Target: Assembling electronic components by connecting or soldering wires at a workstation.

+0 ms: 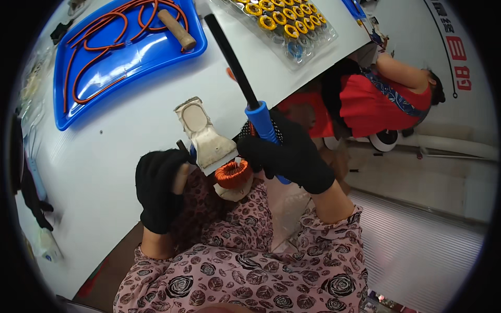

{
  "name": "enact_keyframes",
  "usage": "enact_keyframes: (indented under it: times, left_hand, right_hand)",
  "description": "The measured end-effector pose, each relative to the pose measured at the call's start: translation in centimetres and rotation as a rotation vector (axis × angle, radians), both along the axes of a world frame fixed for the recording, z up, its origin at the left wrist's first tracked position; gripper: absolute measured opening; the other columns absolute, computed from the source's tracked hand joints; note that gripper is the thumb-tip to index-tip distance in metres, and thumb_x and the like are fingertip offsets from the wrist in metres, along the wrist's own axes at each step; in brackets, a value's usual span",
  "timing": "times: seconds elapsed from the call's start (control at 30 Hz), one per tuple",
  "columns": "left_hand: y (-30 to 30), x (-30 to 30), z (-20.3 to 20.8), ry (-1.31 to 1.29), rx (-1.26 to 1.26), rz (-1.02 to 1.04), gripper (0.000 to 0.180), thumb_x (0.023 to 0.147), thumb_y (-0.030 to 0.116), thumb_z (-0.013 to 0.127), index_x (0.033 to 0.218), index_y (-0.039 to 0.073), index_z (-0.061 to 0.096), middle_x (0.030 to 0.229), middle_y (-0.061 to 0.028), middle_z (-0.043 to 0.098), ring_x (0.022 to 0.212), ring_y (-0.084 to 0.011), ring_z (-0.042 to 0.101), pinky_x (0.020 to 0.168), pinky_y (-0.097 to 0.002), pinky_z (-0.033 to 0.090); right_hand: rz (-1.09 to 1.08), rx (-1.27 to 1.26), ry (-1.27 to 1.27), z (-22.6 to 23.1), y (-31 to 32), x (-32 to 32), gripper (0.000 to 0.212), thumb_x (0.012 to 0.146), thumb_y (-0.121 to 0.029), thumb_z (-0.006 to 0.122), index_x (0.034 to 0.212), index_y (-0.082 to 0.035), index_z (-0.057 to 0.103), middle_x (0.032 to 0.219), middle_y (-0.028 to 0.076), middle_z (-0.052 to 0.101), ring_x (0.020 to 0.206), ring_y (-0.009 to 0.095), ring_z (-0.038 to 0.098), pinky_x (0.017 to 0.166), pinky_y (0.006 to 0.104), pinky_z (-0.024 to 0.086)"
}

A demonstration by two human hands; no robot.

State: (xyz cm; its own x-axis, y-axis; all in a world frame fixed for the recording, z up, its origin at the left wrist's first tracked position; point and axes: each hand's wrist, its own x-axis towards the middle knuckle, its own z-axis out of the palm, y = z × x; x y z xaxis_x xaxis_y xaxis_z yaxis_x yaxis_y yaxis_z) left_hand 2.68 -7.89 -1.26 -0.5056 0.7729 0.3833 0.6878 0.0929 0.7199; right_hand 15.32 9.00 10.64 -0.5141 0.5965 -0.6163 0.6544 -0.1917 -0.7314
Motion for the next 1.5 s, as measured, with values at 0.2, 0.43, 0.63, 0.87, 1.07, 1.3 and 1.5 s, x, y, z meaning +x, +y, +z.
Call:
enact_keyframes:
  times: [0.2, 0.43, 0.63, 0.87, 1.07, 1.3, 1.5]
  left_hand:
    - [0.4, 0.6, 1.3, -0.078, -0.069, -0.056, 0.014, 0.077, 0.009, 0.065, 0.091, 0.007, 0.064, 0.086, -0.0079, 0.062, 0.080, -0.0272, 0.056, 0.074, -0.0366, 0.043]
    - [0.6, 1.4, 1.4, -0.110, -0.082, -0.146, 0.020, 0.075, 0.009, 0.067, 0.094, 0.007, 0.064, 0.089, -0.0072, 0.062, 0.084, -0.0273, 0.055, 0.077, -0.0373, 0.043]
    - [0.3, 1.8, 0.8, -0.065, -0.078, -0.182, 0.023, 0.074, 0.011, 0.067, 0.097, 0.008, 0.063, 0.088, -0.0039, 0.060, 0.079, -0.0226, 0.054, 0.074, -0.0358, 0.042]
    - [0.1, 1.7, 0.7, -0.065, -0.071, -0.197, 0.024, 0.074, 0.013, 0.067, 0.098, 0.008, 0.063, 0.088, -0.0041, 0.060, 0.078, -0.0228, 0.054, 0.074, -0.0353, 0.042]
    - [0.2, 2.1, 0.2, -0.054, -0.054, -0.168, 0.021, 0.074, 0.013, 0.067, 0.095, 0.010, 0.063, 0.087, -0.0038, 0.060, 0.078, -0.0222, 0.054, 0.074, -0.0351, 0.042]
    - [0.2, 1.7, 0.2, -0.046, -0.016, -0.112, 0.018, 0.075, 0.009, 0.066, 0.093, 0.008, 0.064, 0.086, -0.0075, 0.062, 0.081, -0.0265, 0.057, 0.076, -0.0365, 0.043]
    - [1.2, 1.2, -1.7, 0.061, 0.050, -0.068, 0.012, 0.077, 0.009, 0.063, 0.089, 0.007, 0.063, 0.083, -0.0091, 0.063, 0.076, -0.0273, 0.058, 0.071, -0.0354, 0.043]
  right_hand:
    - [-0.099, 0.204, 0.053, -0.4, -1.3, 2.3, 0.018, 0.076, -0.010, 0.071, 0.088, -0.003, 0.058, 0.062, 0.004, 0.059, 0.050, 0.008, 0.055, 0.042, 0.0213, 0.042]
    - [-0.217, 0.193, 0.074, -1.4, -0.9, 2.6, 0.017, 0.077, -0.010, 0.070, 0.087, -0.003, 0.058, 0.061, 0.004, 0.059, 0.049, 0.008, 0.054, 0.042, 0.0211, 0.041]
    - [-0.233, 0.310, 0.082, -1.3, -1.8, 3.0, 0.018, 0.077, -0.009, 0.070, 0.088, -0.002, 0.058, 0.066, 0.006, 0.062, 0.051, 0.009, 0.057, 0.044, 0.0213, 0.043]
    - [-0.197, 0.282, 0.083, 1.0, -2.5, 2.1, 0.025, 0.071, -0.005, 0.075, 0.090, -0.001, 0.059, 0.068, 0.005, 0.063, 0.055, 0.008, 0.058, 0.048, 0.0218, 0.046]
    - [0.168, 0.535, 0.052, 0.5, -1.6, 0.5, 0.032, 0.072, -0.010, 0.077, 0.098, -0.001, 0.060, 0.076, 0.002, 0.063, 0.063, 0.006, 0.058, 0.056, 0.0217, 0.047]
    - [-0.233, 0.102, 0.078, -0.5, -4.6, 8.8, 0.026, 0.081, -0.010, 0.065, 0.105, -0.006, 0.055, 0.067, 0.000, 0.056, 0.049, 0.006, 0.050, 0.042, 0.0215, 0.040]
    - [-0.258, -0.325, 0.064, -2.1, -12.0, 18.9, 0.027, 0.084, -0.014, 0.062, 0.107, -0.004, 0.052, 0.067, 0.001, 0.055, 0.047, 0.008, 0.050, 0.042, 0.0217, 0.039]
